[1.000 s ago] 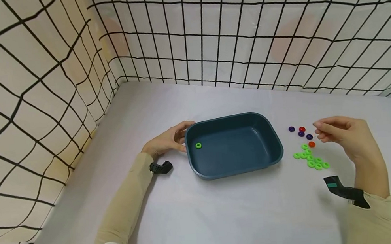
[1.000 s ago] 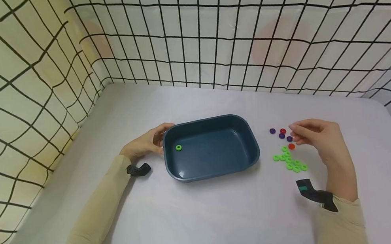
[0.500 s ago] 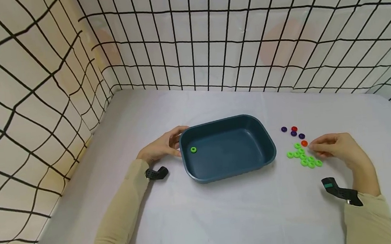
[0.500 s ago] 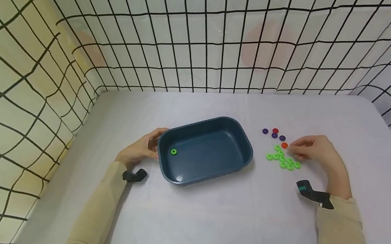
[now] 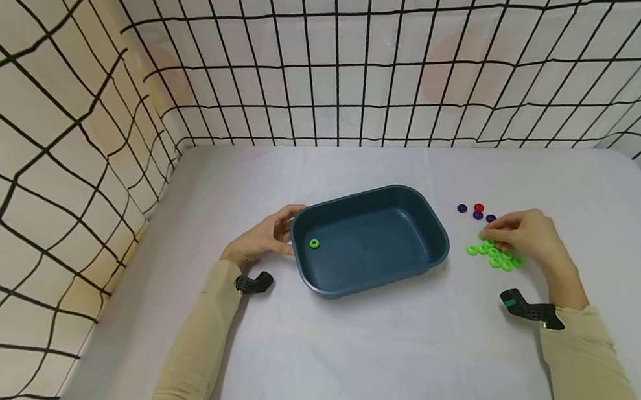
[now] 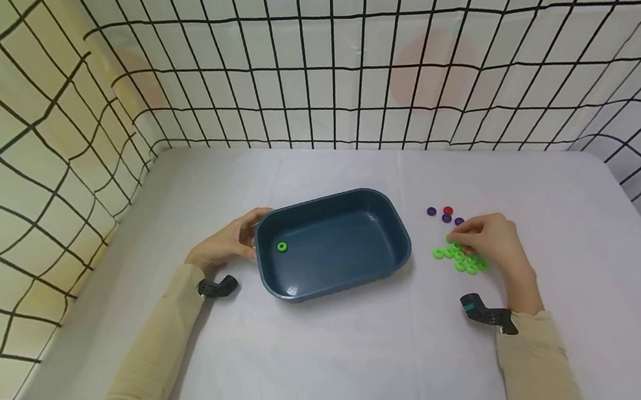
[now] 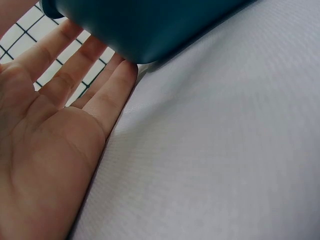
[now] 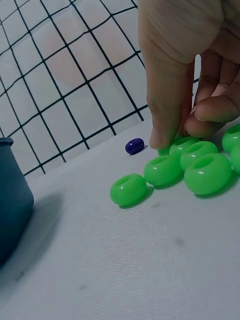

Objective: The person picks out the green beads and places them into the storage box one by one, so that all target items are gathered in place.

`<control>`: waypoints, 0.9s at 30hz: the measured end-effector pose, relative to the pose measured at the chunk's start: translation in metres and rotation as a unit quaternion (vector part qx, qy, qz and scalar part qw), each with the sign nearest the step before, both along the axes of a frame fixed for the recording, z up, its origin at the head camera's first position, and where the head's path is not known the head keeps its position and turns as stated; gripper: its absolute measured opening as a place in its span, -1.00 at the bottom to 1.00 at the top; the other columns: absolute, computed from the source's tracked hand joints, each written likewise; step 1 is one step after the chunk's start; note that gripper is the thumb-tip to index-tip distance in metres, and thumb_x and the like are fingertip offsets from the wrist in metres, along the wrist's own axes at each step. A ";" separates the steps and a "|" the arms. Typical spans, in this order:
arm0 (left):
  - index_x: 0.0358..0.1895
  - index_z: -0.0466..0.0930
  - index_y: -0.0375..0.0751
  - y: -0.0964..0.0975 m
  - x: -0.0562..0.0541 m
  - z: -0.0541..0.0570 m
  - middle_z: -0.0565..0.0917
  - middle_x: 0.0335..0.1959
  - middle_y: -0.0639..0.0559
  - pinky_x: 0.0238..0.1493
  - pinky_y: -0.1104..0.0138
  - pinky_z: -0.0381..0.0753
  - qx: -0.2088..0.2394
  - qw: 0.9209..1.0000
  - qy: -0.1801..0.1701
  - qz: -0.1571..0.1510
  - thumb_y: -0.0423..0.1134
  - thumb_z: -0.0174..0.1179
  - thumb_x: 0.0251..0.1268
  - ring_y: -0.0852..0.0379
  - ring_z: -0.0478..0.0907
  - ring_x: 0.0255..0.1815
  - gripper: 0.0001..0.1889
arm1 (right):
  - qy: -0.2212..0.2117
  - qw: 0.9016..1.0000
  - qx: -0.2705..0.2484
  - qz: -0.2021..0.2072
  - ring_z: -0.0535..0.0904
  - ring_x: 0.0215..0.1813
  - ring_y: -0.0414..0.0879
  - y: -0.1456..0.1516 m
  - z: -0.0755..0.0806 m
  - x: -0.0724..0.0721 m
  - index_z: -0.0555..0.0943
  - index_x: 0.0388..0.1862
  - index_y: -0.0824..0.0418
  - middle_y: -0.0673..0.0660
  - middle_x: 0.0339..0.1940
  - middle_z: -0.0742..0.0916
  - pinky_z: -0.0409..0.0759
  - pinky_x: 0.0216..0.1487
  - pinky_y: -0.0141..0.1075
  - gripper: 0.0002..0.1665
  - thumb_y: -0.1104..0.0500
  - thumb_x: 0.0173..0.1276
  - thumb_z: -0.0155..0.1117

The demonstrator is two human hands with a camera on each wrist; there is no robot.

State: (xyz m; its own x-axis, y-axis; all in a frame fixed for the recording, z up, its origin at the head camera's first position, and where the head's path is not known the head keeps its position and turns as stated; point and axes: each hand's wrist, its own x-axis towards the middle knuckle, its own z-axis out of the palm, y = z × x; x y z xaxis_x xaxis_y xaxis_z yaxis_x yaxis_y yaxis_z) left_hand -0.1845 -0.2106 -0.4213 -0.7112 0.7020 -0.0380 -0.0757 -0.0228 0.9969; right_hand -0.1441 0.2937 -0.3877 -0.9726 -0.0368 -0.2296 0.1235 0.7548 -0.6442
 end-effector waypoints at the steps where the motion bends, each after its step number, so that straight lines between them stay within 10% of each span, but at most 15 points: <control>1: 0.45 0.16 -0.26 0.000 0.000 0.000 0.33 0.41 -0.17 0.40 0.22 0.35 0.000 1.000 0.000 -0.001 -0.30 0.59 -0.11 -0.10 0.28 0.42 0.01 | 0.001 1.000 0.000 -0.002 0.58 -0.47 -0.19 -0.001 0.000 0.001 0.66 -0.03 0.46 0.02 -0.48 0.71 0.49 -0.41 -0.41 -0.44 -0.04 0.33 0.38; 27: 0.46 0.16 -0.25 0.000 0.003 -0.001 0.33 0.41 -0.15 0.39 0.24 0.37 0.008 1.000 0.002 -0.002 -0.28 0.60 -0.12 -0.08 0.29 0.43 0.02 | -0.013 0.998 -0.030 -0.056 0.60 -0.40 -0.20 -0.006 0.002 0.004 0.64 -0.02 0.41 -0.01 -0.46 0.73 0.45 -0.26 -0.34 -0.37 -0.15 0.28 0.40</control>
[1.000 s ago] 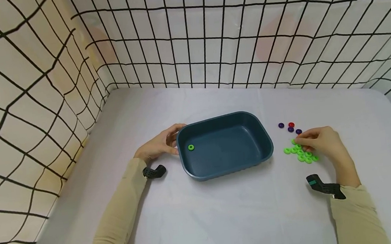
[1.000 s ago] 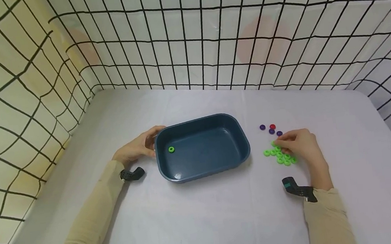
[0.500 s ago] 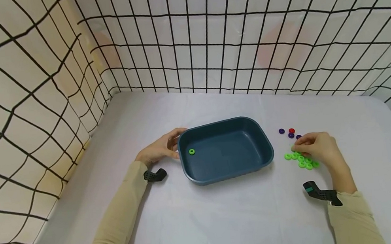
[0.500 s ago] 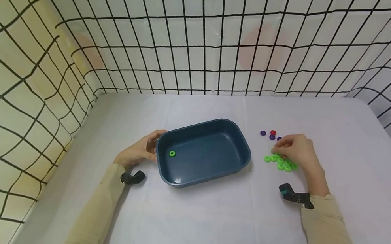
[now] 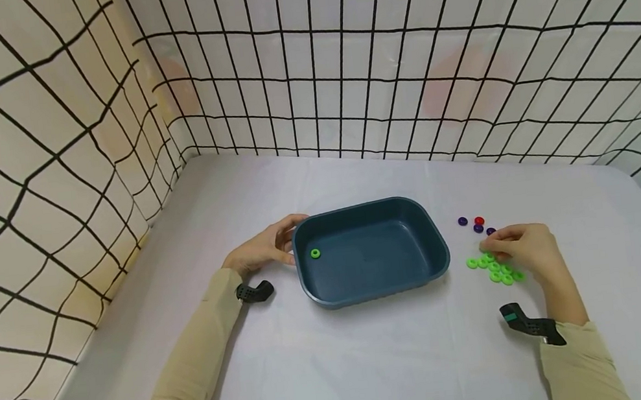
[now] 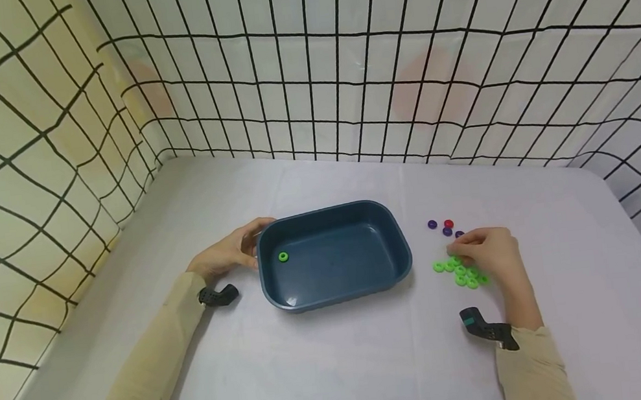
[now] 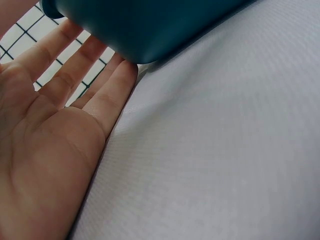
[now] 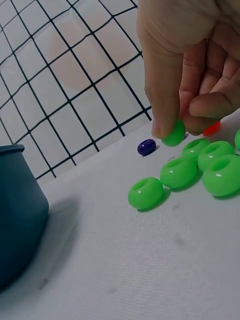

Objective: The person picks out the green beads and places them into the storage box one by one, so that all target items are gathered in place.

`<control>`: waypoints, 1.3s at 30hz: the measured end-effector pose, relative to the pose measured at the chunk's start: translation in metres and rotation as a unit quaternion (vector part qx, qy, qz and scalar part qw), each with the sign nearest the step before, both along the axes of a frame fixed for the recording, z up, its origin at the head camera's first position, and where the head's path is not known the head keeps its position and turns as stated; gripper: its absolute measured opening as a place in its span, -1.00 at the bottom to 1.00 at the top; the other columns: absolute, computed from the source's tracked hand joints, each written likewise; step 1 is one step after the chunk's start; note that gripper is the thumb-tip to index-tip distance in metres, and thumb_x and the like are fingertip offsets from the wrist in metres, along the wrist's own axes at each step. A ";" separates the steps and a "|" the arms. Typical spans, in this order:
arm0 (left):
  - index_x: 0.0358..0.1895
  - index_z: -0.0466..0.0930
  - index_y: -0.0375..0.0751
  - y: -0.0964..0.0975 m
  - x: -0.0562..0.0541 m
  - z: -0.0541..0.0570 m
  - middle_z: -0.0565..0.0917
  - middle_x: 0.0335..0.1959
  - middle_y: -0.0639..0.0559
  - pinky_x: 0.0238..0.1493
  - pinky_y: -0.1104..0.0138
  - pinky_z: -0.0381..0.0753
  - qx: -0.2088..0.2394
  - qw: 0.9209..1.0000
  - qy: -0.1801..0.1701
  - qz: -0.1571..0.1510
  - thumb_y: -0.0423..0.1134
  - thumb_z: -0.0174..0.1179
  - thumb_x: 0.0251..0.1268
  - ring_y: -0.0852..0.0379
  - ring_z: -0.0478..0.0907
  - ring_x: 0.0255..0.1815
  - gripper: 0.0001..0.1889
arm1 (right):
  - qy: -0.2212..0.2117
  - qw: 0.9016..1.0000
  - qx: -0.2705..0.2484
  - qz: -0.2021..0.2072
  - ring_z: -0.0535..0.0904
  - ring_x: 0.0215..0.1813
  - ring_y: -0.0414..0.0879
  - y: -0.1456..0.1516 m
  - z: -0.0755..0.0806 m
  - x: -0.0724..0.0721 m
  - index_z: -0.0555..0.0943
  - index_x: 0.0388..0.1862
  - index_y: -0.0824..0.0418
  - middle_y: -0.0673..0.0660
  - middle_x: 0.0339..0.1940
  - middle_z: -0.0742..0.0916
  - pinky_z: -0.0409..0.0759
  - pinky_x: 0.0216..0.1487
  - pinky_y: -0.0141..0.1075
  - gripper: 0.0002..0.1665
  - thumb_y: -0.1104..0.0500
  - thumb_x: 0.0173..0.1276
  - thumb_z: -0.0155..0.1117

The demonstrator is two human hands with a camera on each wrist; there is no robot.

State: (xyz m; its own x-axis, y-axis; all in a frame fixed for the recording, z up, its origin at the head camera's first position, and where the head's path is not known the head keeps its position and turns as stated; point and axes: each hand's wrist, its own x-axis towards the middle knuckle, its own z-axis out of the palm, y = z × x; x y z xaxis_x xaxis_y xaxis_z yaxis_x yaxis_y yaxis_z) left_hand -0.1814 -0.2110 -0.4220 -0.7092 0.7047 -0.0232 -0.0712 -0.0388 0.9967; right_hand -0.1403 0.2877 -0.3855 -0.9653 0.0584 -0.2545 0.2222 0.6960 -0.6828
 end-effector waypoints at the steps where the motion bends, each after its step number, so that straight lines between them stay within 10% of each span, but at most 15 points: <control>1: 0.46 0.16 -0.26 0.000 0.001 -0.001 0.32 0.41 -0.16 0.39 0.24 0.38 0.001 1.000 0.001 -0.001 -0.29 0.59 -0.12 -0.08 0.28 0.43 0.02 | -0.004 1.000 -0.004 -0.007 0.60 -0.39 -0.21 0.000 0.000 0.000 0.63 -0.01 0.41 -0.02 -0.48 0.73 0.42 -0.23 -0.32 -0.36 -0.15 0.28 0.39; 15: 0.46 0.15 -0.27 -0.002 0.011 -0.010 0.31 0.42 -0.19 0.39 0.23 0.38 0.002 1.000 -0.008 0.002 -0.26 0.60 -0.12 -0.10 0.28 0.44 0.04 | -0.040 0.991 -0.117 -0.051 0.72 -0.36 -0.33 0.002 -0.006 0.004 0.49 0.17 0.46 -0.24 -0.47 0.72 0.45 -0.26 -0.70 -0.30 -0.06 0.32 0.39; 22: 0.47 0.14 -0.25 -0.001 0.011 -0.014 0.30 0.43 -0.16 0.40 0.20 0.36 0.004 1.000 -0.008 -0.004 -0.23 0.59 -0.09 -0.11 0.24 0.47 0.03 | -0.034 0.978 -0.195 -0.069 0.73 -0.37 -0.33 0.008 -0.007 0.008 0.66 -0.20 0.11 -0.24 -0.49 0.73 0.53 -0.24 -0.69 -0.81 0.05 0.32 0.41; 25: 0.47 0.13 -0.24 -0.001 0.012 -0.016 0.30 0.43 -0.14 0.41 0.19 0.35 0.007 1.000 -0.012 -0.006 -0.26 0.58 -0.07 -0.10 0.24 0.47 0.02 | -0.030 0.963 -0.255 -0.078 0.73 -0.40 -0.31 0.008 -0.007 0.009 0.68 -0.34 0.00 -0.20 -0.48 0.74 0.60 -0.25 -0.61 -0.94 0.12 0.30 0.42; 33: 0.47 0.17 -0.20 0.002 0.006 -0.009 0.33 0.43 -0.11 0.42 0.18 0.35 -0.003 1.000 -0.015 -0.003 -0.28 0.58 -0.08 -0.07 0.28 0.46 0.00 | -0.020 0.885 -0.451 -0.116 0.75 -0.41 -0.18 -0.002 0.011 0.002 0.77 -0.41 0.15 0.00 -0.42 0.80 0.68 -0.28 -0.44 -0.90 0.31 0.26 0.41; 36: 0.46 0.18 -0.21 0.001 0.001 -0.005 0.33 0.43 -0.14 0.43 0.16 0.34 -0.001 1.000 -0.008 0.004 -0.28 0.58 -0.09 -0.09 0.28 0.45 0.00 | 0.004 0.894 -0.437 -0.098 0.75 -0.40 -0.21 -0.017 0.027 -0.013 0.75 -0.40 0.15 -0.01 -0.42 0.79 0.68 -0.28 -0.45 -0.94 0.30 0.23 0.44; 39: 0.47 0.15 -0.24 -0.001 -0.002 -0.001 0.31 0.43 -0.17 0.42 0.15 0.34 -0.002 1.000 -0.004 0.006 -0.20 0.62 -0.17 -0.11 0.27 0.46 0.07 | 0.028 0.924 -0.377 -0.057 0.75 -0.39 -0.25 -0.039 0.046 -0.028 0.73 -0.37 0.13 -0.05 -0.44 0.79 0.67 -0.26 -0.46 -0.95 0.24 0.22 0.47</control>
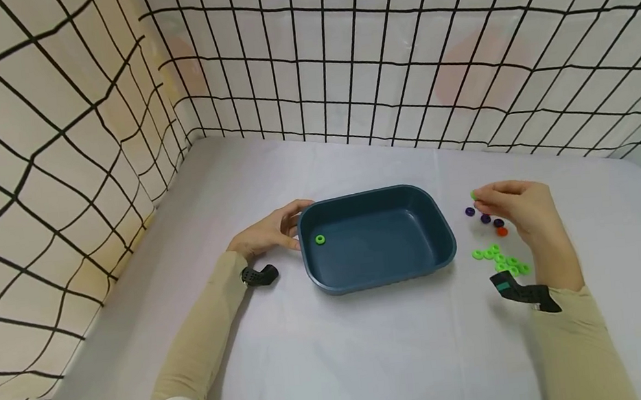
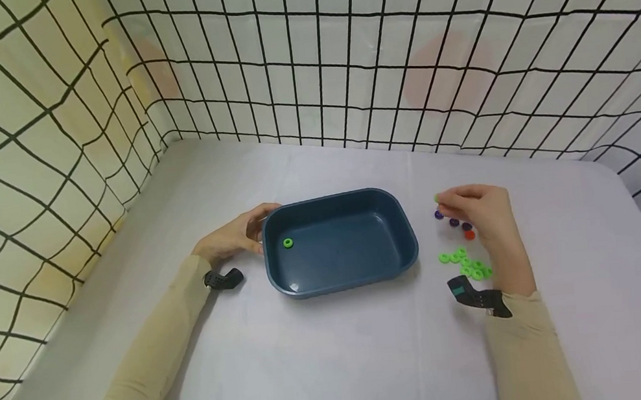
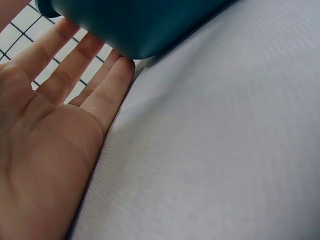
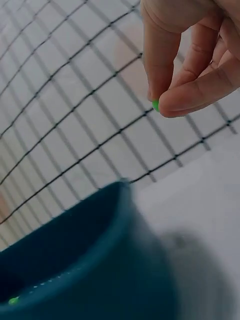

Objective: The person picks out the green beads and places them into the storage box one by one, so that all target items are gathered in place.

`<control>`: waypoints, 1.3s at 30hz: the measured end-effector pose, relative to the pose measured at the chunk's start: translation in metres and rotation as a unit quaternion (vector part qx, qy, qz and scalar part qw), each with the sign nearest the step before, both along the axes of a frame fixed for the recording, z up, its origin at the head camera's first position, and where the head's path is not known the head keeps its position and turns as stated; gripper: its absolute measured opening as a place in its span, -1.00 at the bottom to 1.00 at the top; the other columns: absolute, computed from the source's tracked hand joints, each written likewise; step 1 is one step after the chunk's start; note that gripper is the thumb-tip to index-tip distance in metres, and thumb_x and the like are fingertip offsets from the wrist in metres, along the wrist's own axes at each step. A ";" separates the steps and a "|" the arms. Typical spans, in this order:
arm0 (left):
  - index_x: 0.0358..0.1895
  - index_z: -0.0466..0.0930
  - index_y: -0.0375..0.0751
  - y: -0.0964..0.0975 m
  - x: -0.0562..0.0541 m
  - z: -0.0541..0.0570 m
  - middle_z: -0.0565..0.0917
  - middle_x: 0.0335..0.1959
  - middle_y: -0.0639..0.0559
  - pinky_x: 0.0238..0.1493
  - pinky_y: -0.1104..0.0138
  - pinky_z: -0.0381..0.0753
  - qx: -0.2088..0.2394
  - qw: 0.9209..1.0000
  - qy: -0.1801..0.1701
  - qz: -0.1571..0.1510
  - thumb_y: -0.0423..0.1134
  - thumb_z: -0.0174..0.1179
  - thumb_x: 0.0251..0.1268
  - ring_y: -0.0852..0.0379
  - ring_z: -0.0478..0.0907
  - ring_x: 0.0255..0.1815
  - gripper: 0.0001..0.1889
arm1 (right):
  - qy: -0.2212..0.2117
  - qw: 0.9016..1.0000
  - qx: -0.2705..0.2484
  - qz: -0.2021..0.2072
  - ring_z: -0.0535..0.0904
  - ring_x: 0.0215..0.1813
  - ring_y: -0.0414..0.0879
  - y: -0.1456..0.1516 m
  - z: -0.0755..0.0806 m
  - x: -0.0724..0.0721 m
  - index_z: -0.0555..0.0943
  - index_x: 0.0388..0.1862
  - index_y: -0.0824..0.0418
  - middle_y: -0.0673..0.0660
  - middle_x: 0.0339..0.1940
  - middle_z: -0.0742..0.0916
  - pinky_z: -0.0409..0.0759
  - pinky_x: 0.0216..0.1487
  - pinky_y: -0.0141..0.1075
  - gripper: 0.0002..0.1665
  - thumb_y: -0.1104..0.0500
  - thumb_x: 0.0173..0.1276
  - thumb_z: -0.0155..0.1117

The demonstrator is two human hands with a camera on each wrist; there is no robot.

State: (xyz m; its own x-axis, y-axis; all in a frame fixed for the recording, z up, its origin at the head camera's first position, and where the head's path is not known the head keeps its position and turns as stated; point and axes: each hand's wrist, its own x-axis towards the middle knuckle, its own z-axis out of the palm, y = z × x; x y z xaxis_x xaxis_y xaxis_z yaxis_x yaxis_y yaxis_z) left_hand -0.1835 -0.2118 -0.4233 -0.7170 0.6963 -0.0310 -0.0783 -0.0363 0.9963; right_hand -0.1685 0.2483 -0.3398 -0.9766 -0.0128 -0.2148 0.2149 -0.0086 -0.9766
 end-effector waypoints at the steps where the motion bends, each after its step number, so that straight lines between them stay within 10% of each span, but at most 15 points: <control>1: 0.47 0.15 -0.25 0.000 -0.001 0.000 0.30 0.43 -0.18 0.42 0.16 0.34 0.000 1.000 -0.001 -0.001 -0.17 0.63 -0.19 -0.12 0.27 0.46 0.09 | 0.011 0.999 0.035 0.012 0.74 -0.39 -0.27 -0.009 0.006 -0.004 0.73 -0.35 0.12 -0.08 -0.44 0.78 0.67 -0.25 -0.48 -0.94 0.20 0.22 0.48; 8: 0.49 0.13 -0.24 -0.001 -0.002 0.001 0.29 0.44 -0.18 0.42 0.16 0.35 -0.005 1.000 -0.003 -0.005 -0.14 0.64 -0.21 -0.11 0.28 0.45 0.12 | 0.066 0.975 0.176 0.120 0.74 -0.38 -0.26 -0.083 0.039 -0.025 0.59 -0.02 0.52 -0.08 -0.43 0.76 0.70 -0.19 -0.40 -0.57 0.19 0.30 0.41; 15: 0.47 0.16 -0.22 -0.002 -0.003 0.001 0.31 0.42 -0.14 0.41 0.16 0.34 -0.006 1.000 -0.005 0.000 -0.18 0.63 -0.18 -0.10 0.28 0.44 0.08 | 0.062 0.944 0.246 0.211 0.77 -0.35 -0.12 -0.154 0.039 -0.031 0.68 -0.11 0.47 0.27 -0.27 0.78 0.69 -0.02 -0.14 -0.69 0.24 0.28 0.42; 25: 0.49 0.13 -0.22 0.000 -0.002 0.003 0.28 0.45 -0.13 0.38 0.24 0.39 -0.009 1.000 -0.013 -0.005 -0.15 0.63 -0.18 -0.07 0.29 0.44 0.10 | 0.090 0.866 0.399 0.288 0.77 -0.41 -0.08 -0.211 0.022 -0.025 0.77 -0.41 0.29 0.19 -0.42 0.80 0.69 -0.03 -0.06 -0.91 0.26 0.22 0.45; 39: 0.48 0.13 -0.23 0.000 -0.003 0.005 0.26 0.46 -0.12 0.45 0.16 0.28 -0.010 1.000 -0.010 -0.006 -0.31 0.56 -0.06 -0.08 0.22 0.48 0.00 | 0.071 0.833 0.431 0.340 0.73 -0.51 -0.14 -0.237 0.011 -0.021 0.75 -0.49 0.26 0.12 -0.51 0.79 0.72 -0.26 -0.26 -0.91 0.28 0.18 0.48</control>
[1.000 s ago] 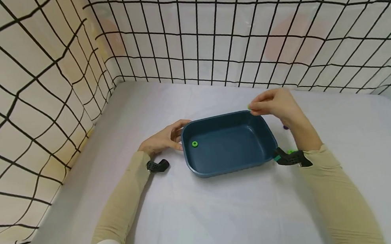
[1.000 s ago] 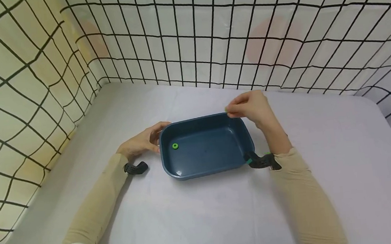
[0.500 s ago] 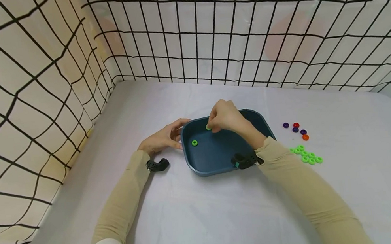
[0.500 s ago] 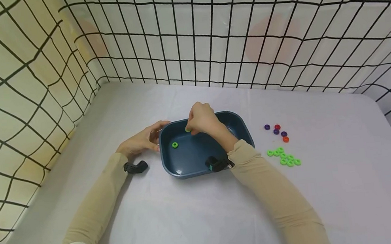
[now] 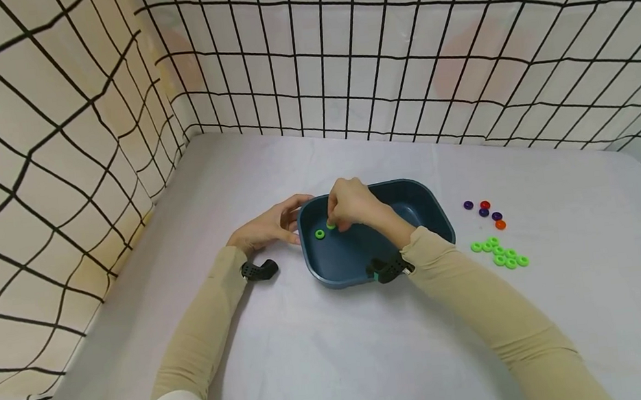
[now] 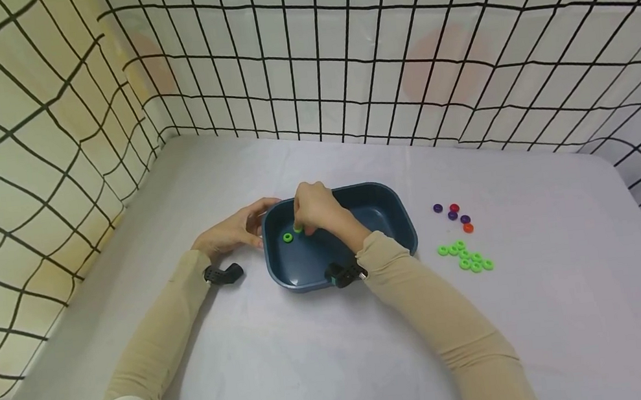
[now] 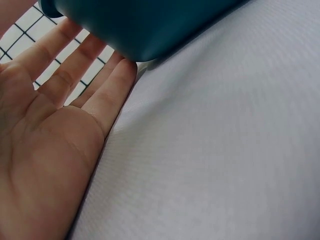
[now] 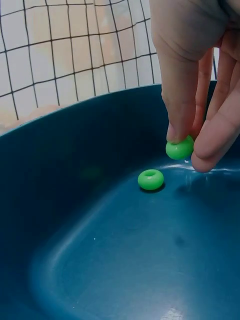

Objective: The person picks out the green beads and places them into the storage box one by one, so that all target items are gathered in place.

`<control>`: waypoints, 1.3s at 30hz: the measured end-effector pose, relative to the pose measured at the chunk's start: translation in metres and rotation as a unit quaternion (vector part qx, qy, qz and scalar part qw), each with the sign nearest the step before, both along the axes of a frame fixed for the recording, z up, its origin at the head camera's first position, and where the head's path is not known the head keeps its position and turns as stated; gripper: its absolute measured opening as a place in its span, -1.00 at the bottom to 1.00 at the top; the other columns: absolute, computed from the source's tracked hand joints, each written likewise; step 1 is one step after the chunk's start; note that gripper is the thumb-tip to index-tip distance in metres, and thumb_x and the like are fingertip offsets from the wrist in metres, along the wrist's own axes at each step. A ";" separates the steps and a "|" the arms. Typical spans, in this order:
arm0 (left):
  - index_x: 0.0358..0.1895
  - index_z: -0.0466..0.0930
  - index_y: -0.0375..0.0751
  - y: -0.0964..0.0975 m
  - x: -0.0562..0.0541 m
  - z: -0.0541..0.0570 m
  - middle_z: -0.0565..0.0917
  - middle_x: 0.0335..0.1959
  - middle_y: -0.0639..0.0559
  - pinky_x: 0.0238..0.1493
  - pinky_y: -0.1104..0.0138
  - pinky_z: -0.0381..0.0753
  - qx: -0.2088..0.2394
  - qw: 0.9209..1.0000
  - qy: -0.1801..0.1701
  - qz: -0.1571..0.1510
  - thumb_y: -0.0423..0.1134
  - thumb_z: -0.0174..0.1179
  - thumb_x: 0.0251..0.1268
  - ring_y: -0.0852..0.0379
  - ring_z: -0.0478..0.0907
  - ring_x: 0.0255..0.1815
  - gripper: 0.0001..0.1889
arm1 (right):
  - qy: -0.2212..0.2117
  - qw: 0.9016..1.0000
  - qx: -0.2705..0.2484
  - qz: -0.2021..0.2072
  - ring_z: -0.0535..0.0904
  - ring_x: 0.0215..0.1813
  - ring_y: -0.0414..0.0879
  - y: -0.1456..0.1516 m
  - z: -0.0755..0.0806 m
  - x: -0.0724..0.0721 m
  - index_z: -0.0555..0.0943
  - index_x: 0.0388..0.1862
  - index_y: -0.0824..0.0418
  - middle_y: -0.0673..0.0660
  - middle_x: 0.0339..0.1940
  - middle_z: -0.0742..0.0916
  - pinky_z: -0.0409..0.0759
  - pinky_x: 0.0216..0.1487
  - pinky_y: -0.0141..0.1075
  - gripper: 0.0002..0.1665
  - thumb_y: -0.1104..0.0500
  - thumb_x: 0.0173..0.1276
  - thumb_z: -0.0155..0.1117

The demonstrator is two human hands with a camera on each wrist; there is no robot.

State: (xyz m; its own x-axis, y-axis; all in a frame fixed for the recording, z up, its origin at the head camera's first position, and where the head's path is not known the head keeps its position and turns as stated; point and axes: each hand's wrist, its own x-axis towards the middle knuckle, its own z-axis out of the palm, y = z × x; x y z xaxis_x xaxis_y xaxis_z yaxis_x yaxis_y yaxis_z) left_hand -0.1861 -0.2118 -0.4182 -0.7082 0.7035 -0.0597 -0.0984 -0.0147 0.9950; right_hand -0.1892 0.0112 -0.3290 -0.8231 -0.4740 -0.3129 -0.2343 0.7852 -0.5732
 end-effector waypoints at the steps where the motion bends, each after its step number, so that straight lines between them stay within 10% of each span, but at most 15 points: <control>1: 0.48 0.13 -0.23 0.000 0.000 0.000 0.26 0.47 -0.12 0.46 0.14 0.26 -0.001 1.000 0.002 0.000 -0.29 0.57 -0.07 -0.09 0.21 0.48 0.02 | 0.000 1.000 0.002 0.003 0.73 -0.52 -0.15 -0.001 0.000 0.000 0.75 -0.49 0.26 0.12 -0.53 0.79 0.72 -0.26 -0.26 -0.91 0.28 0.18 0.47; 39: 0.48 0.12 -0.24 0.001 0.001 -0.002 0.23 0.48 -0.14 0.43 0.15 0.31 0.002 1.000 0.013 -0.004 -0.09 0.62 -0.17 -0.14 0.20 0.50 0.11 | -0.016 0.997 0.062 0.041 0.74 -0.50 -0.09 -0.012 -0.010 -0.004 0.73 -0.50 0.28 0.15 -0.53 0.78 0.69 -0.41 -0.34 -0.90 0.34 0.21 0.41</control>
State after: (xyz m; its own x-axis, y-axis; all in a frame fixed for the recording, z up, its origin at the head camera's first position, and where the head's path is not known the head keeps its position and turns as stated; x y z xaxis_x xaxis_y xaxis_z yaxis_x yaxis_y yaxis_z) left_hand -0.1846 -0.2111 -0.4203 -0.7034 0.7097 -0.0386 -0.0724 -0.0176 0.9972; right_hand -0.1934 -0.0011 -0.3388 -0.7715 -0.4961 -0.3982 -0.2846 0.8290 -0.4814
